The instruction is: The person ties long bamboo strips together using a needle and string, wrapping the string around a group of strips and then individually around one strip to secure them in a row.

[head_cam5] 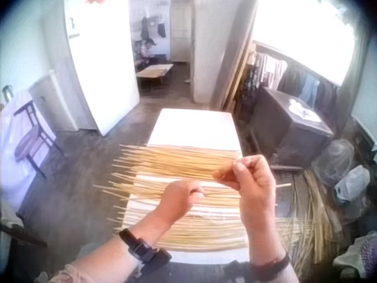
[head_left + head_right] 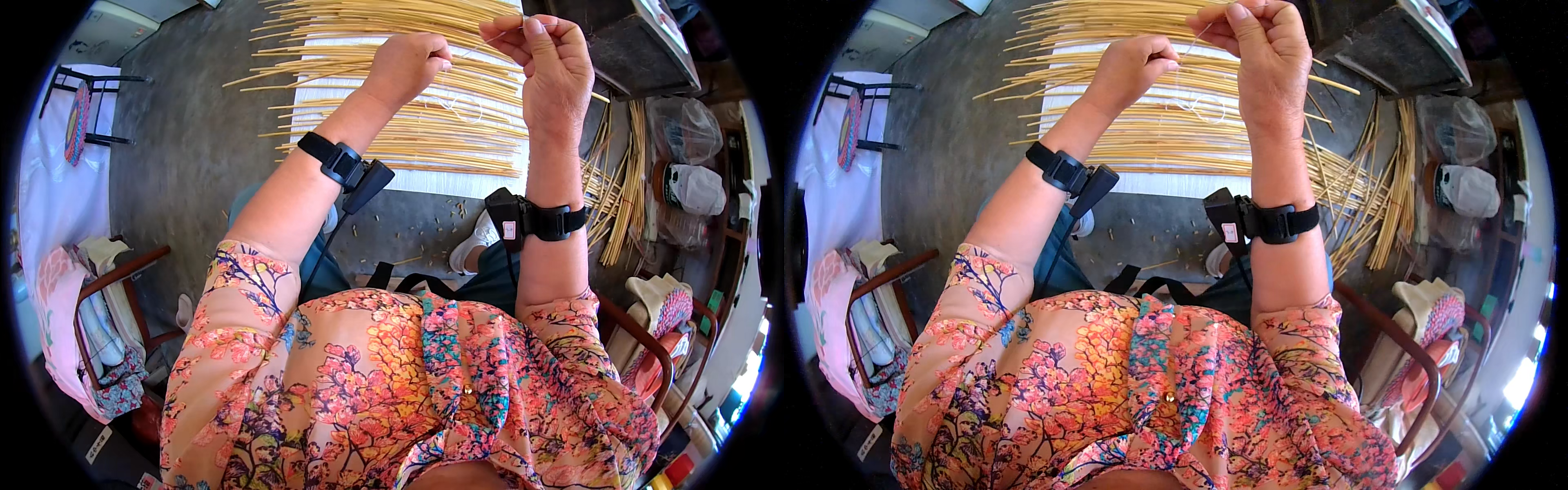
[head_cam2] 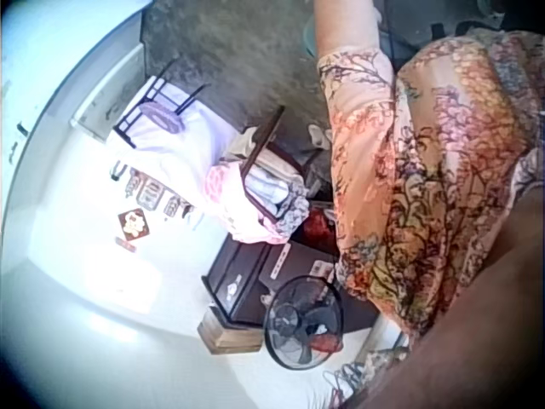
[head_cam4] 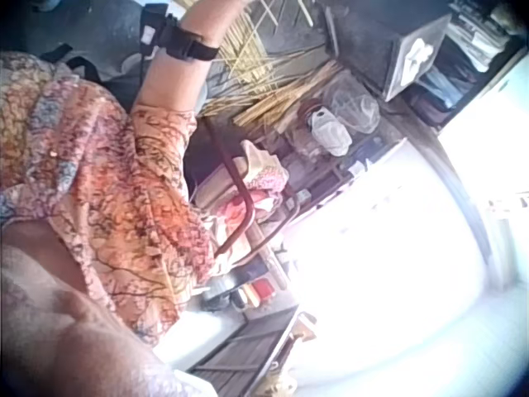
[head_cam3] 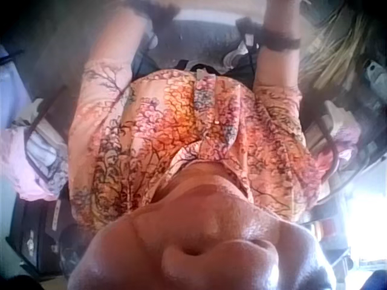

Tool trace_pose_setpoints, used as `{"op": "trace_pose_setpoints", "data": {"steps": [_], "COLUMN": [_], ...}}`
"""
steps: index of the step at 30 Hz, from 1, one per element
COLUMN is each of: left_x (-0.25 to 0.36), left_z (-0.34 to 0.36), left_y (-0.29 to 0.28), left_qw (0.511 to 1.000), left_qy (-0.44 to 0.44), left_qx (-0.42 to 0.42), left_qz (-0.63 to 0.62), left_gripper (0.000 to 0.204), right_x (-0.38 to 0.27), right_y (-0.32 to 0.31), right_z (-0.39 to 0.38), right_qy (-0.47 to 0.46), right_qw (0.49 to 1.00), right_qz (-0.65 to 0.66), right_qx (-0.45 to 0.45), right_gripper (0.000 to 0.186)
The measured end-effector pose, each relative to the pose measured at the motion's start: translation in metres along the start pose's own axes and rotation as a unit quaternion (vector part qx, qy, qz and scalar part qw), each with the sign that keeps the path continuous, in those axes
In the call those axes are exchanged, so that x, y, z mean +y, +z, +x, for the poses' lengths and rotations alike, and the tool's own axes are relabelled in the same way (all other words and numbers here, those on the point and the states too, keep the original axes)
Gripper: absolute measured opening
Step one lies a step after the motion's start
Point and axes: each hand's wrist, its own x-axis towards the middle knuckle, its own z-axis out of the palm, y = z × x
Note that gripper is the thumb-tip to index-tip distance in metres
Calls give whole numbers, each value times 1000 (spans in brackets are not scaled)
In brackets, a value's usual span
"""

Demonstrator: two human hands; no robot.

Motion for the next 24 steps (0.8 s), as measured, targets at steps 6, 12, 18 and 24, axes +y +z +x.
{"op": "trace_pose_setpoints", "data": {"steps": [6, 12, 18, 24], "left_x": [0, 6, -6, -36], "left_z": [2, 2, -6, -15], "left_y": [4, 0, 6, 31], "left_qw": [999, 999, 998, 989], "left_qy": [-26, -18, -32, -95], "left_qx": [-20, -32, -52, -104], "left_qz": [-3, -13, 10, 47], "left_gripper": [13, 10, 6, 8], "right_x": [4, 6, -32, -103], "right_y": [-12, -15, -18, -44], "right_z": [-3, -2, 1, -4], "right_qy": [-6, 7, -120, -238], "right_qw": [999, 999, 992, 968], "right_qz": [-42, 39, 12, -4], "right_qx": [1, 37, 49, 77], "right_gripper": [11, 10, 9, 11]}}
